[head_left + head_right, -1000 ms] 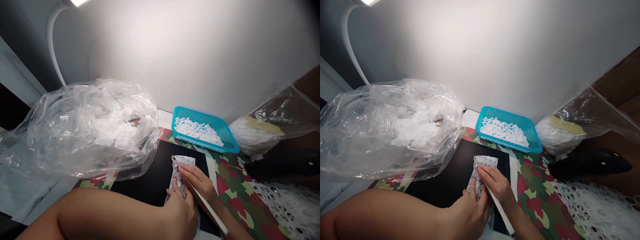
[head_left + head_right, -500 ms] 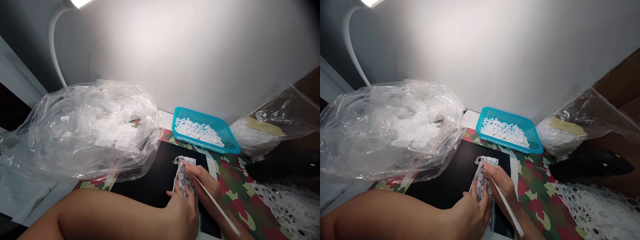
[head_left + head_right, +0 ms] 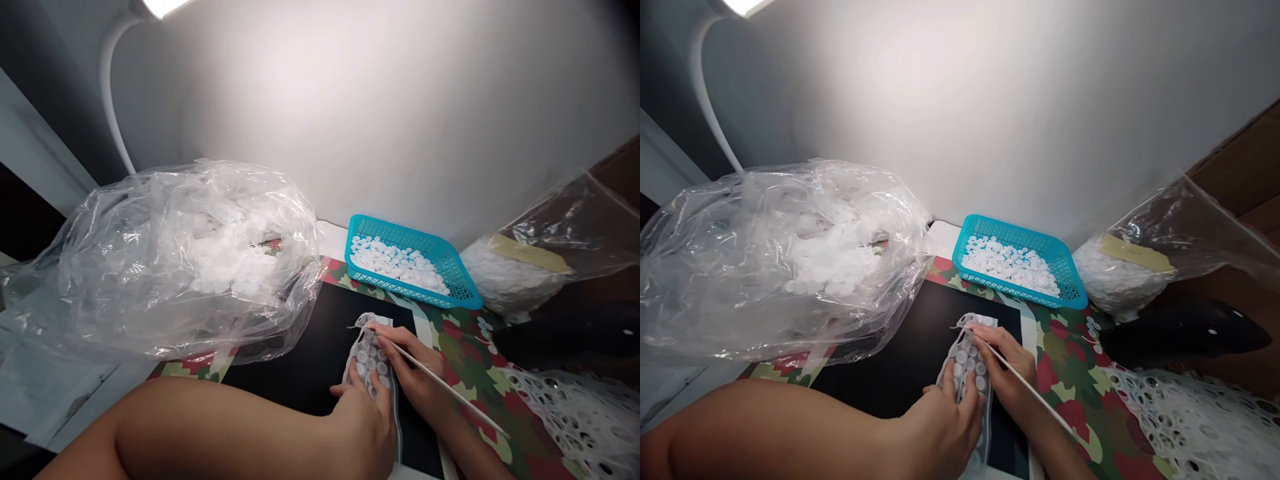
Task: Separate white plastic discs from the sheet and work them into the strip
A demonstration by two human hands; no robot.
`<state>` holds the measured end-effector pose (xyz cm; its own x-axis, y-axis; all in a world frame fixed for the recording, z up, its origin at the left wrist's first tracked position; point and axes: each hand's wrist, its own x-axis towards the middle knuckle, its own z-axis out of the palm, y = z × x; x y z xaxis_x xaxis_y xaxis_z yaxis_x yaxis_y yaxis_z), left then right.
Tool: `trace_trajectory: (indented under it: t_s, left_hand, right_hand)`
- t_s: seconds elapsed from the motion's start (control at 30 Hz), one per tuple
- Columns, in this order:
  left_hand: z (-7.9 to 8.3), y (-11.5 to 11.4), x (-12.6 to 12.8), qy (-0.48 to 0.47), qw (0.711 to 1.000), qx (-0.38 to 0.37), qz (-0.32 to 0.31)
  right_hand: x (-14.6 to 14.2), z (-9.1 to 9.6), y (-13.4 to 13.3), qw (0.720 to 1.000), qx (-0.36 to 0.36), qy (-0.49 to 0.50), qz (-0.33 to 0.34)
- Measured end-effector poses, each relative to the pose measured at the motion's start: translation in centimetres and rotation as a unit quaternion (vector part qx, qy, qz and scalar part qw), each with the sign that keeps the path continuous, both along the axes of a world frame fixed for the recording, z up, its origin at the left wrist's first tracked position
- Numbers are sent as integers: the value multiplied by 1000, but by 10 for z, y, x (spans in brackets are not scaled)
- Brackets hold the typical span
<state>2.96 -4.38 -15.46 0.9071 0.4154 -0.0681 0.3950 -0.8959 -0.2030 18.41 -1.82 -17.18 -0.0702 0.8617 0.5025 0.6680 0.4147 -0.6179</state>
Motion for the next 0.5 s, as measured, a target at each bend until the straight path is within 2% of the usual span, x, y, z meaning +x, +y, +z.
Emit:
trace_trajectory:
  t_s: [0.13,0.37,0.5]
  left_hand:
    - [-2,0,-1,-6,1000,7,-3]
    - [-10,0,-1,-25,999,47,-11]
    - [-6,1,-2,-33,998,51,-18]
  right_hand:
    - [-1,4,1,998,-31,37,48]
    - [2,5,-3,995,-12,84,47]
    - [2,5,-4,987,-83,90,100]
